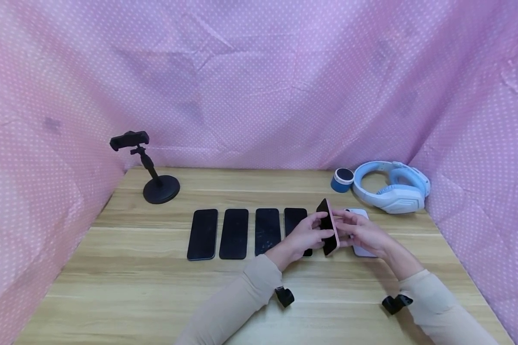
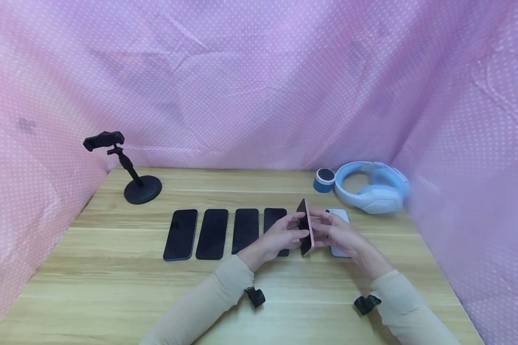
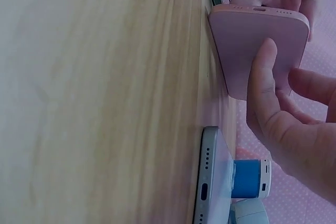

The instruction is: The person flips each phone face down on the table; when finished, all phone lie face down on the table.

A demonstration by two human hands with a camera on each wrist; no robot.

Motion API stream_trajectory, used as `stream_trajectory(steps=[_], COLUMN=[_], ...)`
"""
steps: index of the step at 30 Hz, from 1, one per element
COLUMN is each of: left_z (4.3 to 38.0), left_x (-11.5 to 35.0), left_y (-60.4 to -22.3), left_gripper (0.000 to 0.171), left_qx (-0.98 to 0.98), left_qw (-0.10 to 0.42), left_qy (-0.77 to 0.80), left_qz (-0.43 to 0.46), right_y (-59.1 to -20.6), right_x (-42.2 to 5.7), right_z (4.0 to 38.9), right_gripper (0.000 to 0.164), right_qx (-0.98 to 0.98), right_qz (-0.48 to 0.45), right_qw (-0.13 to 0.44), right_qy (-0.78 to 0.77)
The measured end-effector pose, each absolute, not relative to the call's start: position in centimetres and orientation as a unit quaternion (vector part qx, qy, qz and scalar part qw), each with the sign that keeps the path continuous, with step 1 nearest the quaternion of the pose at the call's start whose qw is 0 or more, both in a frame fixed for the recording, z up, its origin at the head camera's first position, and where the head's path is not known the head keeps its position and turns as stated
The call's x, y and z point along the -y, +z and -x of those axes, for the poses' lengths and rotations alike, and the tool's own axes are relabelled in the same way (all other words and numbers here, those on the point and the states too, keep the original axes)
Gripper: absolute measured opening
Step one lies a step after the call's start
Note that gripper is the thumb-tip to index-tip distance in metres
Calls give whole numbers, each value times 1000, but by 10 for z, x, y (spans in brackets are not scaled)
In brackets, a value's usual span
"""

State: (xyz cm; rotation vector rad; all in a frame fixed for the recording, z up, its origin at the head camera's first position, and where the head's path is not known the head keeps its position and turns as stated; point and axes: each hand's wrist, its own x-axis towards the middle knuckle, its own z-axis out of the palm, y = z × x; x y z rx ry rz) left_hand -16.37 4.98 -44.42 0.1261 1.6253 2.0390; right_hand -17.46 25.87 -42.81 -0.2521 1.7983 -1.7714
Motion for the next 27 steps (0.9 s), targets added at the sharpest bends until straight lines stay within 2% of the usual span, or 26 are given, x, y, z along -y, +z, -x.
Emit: stream_trajectory(steps=[8,20,27], left_z=[166,167,168], left_x=[-48,-46,-44], left_y=[-442,-446,-448], left_gripper=[63,66,65], left_qx=[-610,-586,-583], left_qw=[254,248,254], left_qy=[749,769,770], left_qz=[-55,-53,-54], right_y=[-432,-432,-432], right_x=[-257,-258,-256], right_z=[175,177,179], right_gripper=[64,64,68], right_qx=[-676,-680,-704], right_qz=[98,109,97], right_qw=[310,322,310], right_qy=[-661,-650,-632])
